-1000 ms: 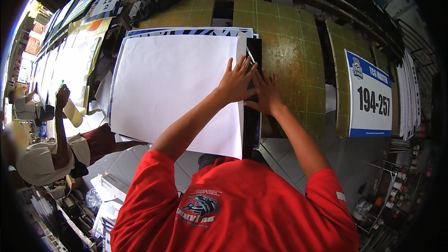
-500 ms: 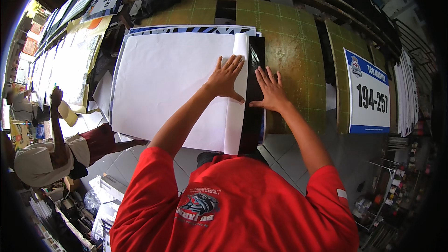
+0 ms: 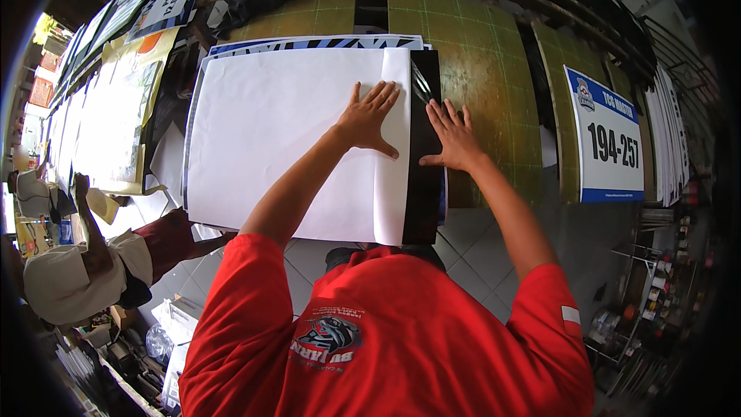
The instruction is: The person assembles large printed posters by layering printed sheets onto white backing boards. They wipe the surface with a cloth, align the printed sheet, and use a spray bottle to apply adhesive or moisture before smoothing the layers together.
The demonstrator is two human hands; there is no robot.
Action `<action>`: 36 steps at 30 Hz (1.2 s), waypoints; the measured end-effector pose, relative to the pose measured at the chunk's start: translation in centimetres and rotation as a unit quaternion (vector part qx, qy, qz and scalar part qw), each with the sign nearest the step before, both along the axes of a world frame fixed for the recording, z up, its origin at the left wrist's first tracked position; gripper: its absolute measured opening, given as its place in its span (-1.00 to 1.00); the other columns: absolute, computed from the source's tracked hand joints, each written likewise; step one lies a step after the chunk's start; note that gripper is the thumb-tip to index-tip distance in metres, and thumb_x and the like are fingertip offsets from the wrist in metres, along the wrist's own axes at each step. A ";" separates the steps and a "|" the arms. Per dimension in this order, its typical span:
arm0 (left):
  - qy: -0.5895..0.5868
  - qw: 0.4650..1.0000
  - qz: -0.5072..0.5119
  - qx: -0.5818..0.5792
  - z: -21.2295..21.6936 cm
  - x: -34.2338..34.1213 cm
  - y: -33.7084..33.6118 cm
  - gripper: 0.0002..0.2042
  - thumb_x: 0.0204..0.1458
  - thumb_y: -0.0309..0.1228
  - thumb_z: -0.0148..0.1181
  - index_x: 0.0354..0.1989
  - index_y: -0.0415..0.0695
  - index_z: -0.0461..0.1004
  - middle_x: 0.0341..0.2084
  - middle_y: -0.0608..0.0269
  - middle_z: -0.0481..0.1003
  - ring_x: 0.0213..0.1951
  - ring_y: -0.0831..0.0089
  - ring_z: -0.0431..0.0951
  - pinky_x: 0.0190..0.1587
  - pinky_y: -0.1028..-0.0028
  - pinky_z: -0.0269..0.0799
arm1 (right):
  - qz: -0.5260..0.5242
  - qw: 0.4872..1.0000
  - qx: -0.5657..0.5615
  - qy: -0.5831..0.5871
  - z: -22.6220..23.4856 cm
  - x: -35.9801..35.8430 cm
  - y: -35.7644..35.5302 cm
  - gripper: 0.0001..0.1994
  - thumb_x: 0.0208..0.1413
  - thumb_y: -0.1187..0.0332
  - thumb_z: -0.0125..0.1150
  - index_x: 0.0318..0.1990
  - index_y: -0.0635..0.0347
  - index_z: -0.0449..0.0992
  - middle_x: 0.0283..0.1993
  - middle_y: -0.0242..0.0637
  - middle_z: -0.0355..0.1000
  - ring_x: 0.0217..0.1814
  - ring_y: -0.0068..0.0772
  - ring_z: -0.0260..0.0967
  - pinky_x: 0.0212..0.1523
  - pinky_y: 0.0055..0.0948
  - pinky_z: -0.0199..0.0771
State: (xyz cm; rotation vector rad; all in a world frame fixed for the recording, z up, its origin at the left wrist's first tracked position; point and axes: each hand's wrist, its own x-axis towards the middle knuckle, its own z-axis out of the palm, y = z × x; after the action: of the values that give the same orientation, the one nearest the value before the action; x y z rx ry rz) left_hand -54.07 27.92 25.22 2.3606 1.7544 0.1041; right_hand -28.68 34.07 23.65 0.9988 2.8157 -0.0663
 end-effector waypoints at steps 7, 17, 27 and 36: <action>0.027 1.000 -0.006 0.010 -0.4 -1.6 -0.5 0.35 -0.56 0.46 0.26 0.40 -0.17 -0.14 0.40 0.11 -0.10 0.43 0.25 -0.19 0.36 -0.15 -0.37 | -0.005 1.000 0.006 -0.016 0.3 -0.1 -0.1 0.28 -0.35 -0.59 -0.02 0.44 0.09 -0.28 0.53 -0.30 -0.36 0.56 -0.09 -0.45 0.45 0.11 -0.47; 0.036 0.999 -0.001 -0.027 0.2 -3.1 -0.9 0.35 -0.56 0.38 0.36 0.41 -0.12 -0.19 0.40 0.11 -0.13 0.43 0.25 -0.22 0.37 -0.16 -0.39 | -0.014 1.000 -0.013 -0.003 0.0 0.3 0.2 0.28 -0.37 -0.63 -0.07 0.45 0.01 -0.28 0.53 -0.36 -0.35 0.56 -0.13 -0.48 0.46 0.11 -0.53; 0.027 1.000 0.000 -0.007 -0.3 -3.2 -0.6 0.36 -0.61 0.41 0.35 0.41 -0.07 -0.15 0.40 0.12 -0.11 0.43 0.25 -0.19 0.35 -0.21 -0.37 | -0.010 0.999 -0.034 0.018 0.7 0.4 0.6 0.26 -0.31 -0.60 -0.06 0.45 0.04 -0.31 0.53 -0.31 -0.35 0.56 -0.09 -0.48 0.45 0.13 -0.54; 0.008 1.000 0.003 -0.009 -0.1 -1.6 0.6 0.30 -0.56 0.33 0.39 0.40 -0.07 -0.10 0.40 0.10 -0.11 0.43 0.23 -0.18 0.35 -0.21 -0.34 | 0.025 0.998 -0.042 0.039 -0.2 2.5 2.9 0.21 -0.24 -0.58 -0.12 0.44 0.05 -0.32 0.53 -0.27 -0.36 0.56 -0.09 -0.50 0.45 0.12 -0.58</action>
State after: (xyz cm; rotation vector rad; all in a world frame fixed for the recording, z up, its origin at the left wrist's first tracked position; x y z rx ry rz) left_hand -55.63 28.49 25.10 2.3497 1.7619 0.0705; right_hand -26.18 37.01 23.46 0.9257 2.8792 -0.2212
